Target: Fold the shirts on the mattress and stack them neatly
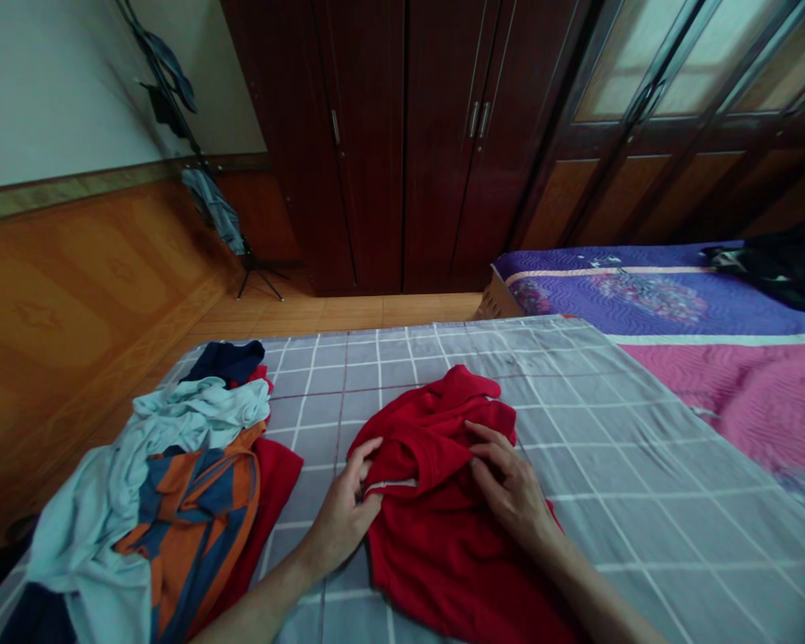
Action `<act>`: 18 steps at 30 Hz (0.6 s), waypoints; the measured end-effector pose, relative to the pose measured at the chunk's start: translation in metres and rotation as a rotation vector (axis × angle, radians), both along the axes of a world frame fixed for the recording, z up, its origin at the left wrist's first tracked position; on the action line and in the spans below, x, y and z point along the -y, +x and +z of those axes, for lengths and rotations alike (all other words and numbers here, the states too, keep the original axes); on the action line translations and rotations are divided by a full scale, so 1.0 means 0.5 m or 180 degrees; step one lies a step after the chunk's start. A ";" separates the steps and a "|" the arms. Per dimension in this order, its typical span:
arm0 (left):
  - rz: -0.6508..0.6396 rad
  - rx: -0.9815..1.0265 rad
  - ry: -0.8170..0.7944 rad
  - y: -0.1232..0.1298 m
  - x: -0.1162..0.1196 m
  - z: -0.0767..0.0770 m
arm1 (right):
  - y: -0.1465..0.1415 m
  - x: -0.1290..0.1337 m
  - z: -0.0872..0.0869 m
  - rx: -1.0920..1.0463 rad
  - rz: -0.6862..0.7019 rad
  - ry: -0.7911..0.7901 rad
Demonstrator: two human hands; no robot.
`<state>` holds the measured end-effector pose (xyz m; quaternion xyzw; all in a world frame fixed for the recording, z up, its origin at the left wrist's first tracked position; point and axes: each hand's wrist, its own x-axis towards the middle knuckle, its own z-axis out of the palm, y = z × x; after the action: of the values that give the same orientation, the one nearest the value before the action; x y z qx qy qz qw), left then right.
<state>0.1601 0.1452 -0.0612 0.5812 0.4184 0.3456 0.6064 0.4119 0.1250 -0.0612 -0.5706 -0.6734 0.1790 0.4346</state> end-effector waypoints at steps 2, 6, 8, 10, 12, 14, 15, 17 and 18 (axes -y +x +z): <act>-0.0011 -0.0105 0.0090 0.000 0.002 -0.003 | 0.003 0.003 0.017 -0.0610 -0.0138 -0.0209; -0.0193 -0.0646 0.0466 0.002 0.015 -0.008 | 0.001 0.013 0.081 -0.1987 -0.0423 -0.0656; -0.0339 -0.0908 0.0661 0.004 0.022 -0.003 | -0.002 0.017 0.120 -0.2395 -0.0636 -0.0642; -0.0468 -0.1082 0.0867 0.007 0.029 0.007 | -0.002 0.021 0.157 -0.2606 -0.0755 -0.0516; -0.0546 -0.1197 0.1078 0.011 0.035 0.017 | -0.002 0.025 0.187 -0.2698 -0.0812 -0.0378; -0.0568 -0.1239 0.1210 0.016 0.042 0.024 | 0.002 0.030 0.210 -0.2553 -0.0950 -0.0188; -0.0548 -0.1201 0.1169 0.018 0.047 0.027 | 0.005 0.032 0.218 -0.2392 -0.1033 -0.0092; -0.0428 -0.0892 0.0798 0.025 0.053 0.031 | 0.015 0.034 0.234 -0.1962 -0.1178 0.0111; -0.0300 -0.0611 0.0496 0.028 0.053 0.036 | 0.022 0.034 0.243 -0.1729 -0.1234 0.0227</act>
<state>0.1739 0.1188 -0.0434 0.6760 0.4186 0.2909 0.5322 0.4227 0.1080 0.0604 -0.6040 -0.4177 0.2149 0.6439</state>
